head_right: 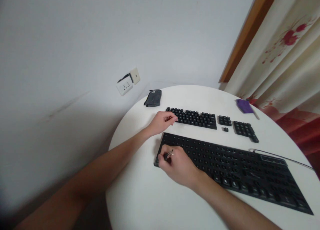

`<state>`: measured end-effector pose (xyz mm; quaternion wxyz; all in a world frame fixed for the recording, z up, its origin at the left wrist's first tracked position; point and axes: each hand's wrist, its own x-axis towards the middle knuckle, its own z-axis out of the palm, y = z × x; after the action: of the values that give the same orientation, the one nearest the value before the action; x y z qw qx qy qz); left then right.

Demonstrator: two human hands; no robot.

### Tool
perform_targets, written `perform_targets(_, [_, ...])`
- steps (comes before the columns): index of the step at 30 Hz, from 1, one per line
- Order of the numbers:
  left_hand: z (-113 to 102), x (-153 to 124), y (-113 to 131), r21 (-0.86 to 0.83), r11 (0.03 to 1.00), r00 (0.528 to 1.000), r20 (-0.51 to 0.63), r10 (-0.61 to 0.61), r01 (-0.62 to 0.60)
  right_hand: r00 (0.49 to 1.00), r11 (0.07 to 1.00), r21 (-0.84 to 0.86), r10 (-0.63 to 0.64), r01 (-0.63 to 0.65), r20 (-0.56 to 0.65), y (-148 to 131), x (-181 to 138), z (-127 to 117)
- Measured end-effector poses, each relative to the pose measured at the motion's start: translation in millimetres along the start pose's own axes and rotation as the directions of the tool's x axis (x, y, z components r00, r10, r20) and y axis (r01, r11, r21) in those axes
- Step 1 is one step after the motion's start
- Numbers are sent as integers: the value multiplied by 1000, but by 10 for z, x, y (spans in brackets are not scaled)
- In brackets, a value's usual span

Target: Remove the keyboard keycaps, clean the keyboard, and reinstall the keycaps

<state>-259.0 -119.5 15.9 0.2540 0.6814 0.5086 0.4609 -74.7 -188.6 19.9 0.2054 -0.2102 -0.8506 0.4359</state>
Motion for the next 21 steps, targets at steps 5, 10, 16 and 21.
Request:
perform_targets(5, [-3, 0, -17, 3, 1000, 1000, 9, 11, -11, 994, 946, -310, -66, 89, 82, -134, 63, 53])
perform_targets(10, [1, -4, -10, 5, 1000, 1000, 14, 12, -12, 993, 925, -368, -55, 90, 105, -159, 99, 56])
perform_targets(16, [-9, 3, -6, 27, 1000, 1000, 4, 7, -8, 997, 990, -138, -31, 40, 63, -29, 64, 20])
perform_targets(21, [-17, 9, 15, 35, 999, 1000, -1, -1, 1, 998, 994, -105, -25, 31, 56, -15, 43, 19])
